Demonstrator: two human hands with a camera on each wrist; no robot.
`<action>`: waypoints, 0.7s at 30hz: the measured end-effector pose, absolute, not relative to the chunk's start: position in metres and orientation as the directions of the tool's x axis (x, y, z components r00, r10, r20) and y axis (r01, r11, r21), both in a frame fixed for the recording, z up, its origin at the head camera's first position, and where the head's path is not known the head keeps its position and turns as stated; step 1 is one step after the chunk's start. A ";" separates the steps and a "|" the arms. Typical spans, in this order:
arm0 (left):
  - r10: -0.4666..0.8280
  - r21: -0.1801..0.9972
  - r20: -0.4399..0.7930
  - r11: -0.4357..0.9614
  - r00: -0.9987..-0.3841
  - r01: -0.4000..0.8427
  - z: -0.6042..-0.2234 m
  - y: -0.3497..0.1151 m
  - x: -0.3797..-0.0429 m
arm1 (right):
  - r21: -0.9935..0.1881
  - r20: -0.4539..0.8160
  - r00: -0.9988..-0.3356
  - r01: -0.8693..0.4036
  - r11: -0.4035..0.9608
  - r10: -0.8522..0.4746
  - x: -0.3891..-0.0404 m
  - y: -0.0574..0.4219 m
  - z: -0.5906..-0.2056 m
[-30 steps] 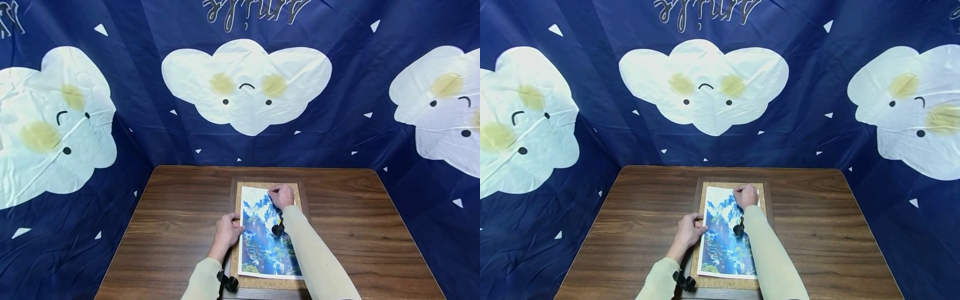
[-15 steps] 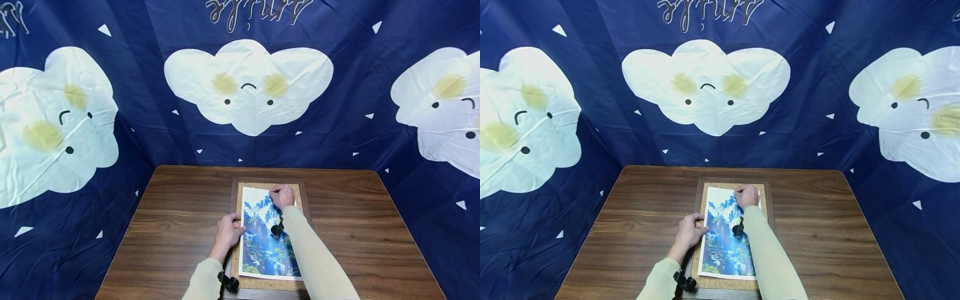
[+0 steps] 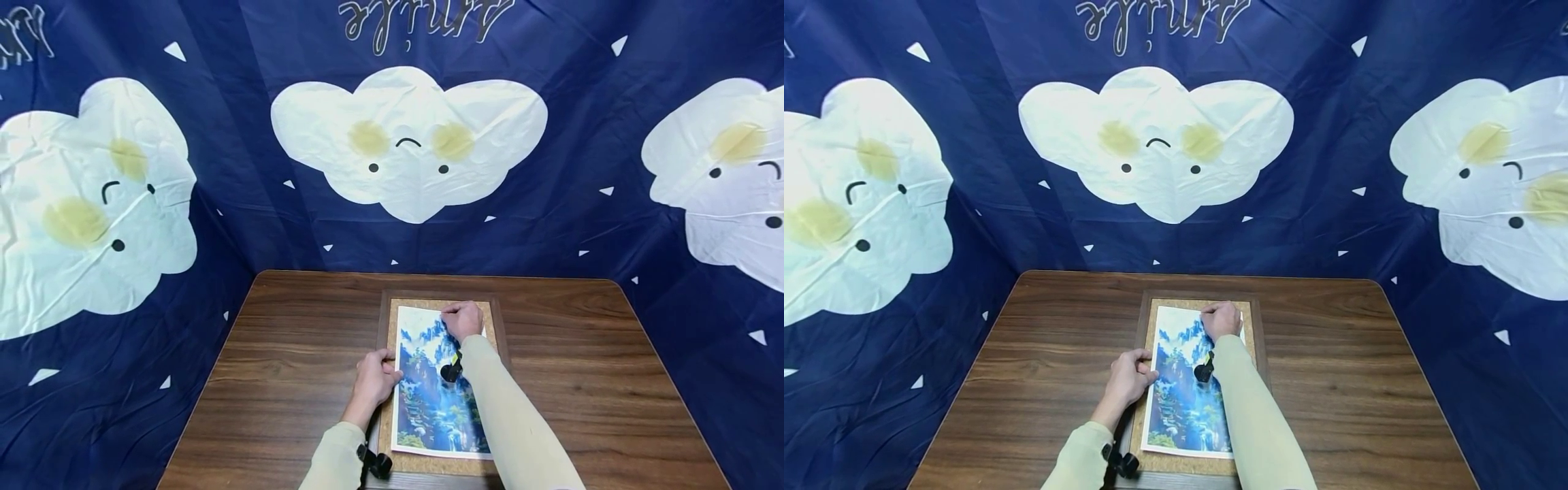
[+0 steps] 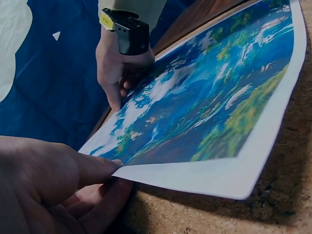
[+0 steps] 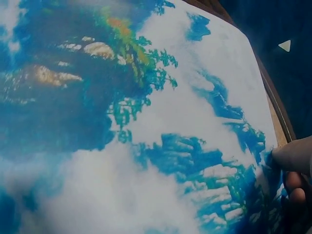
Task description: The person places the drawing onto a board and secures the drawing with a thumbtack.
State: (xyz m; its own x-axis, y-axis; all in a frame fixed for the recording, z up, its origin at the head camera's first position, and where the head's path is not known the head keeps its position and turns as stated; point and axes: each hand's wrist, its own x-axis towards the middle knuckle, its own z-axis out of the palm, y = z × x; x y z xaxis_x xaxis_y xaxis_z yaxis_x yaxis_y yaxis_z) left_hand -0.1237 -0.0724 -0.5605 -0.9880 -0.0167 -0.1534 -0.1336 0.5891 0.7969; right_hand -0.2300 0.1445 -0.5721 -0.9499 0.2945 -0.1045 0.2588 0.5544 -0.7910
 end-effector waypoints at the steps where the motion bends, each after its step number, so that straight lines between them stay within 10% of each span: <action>1: -0.015 0.800 -0.153 0.585 -0.988 -0.132 -0.561 -0.073 -0.124 | -0.792 -0.114 -0.948 0.266 0.549 0.296 -0.230 0.144 -0.571; 21: -0.022 0.805 -0.167 0.575 -0.986 -0.149 -0.563 -0.073 -0.124 | -0.765 -0.244 -0.912 0.390 0.513 0.330 -0.238 0.143 -0.563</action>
State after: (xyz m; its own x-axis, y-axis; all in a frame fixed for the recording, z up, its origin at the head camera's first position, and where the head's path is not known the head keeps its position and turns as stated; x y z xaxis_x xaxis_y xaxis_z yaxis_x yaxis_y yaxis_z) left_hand -0.1244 -0.0727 -0.5626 -0.9858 -0.0223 -0.1666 -0.1490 0.5749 0.8046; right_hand -0.2381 0.1426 -0.5632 -0.9120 0.3296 -0.2443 0.3902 0.5129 -0.7646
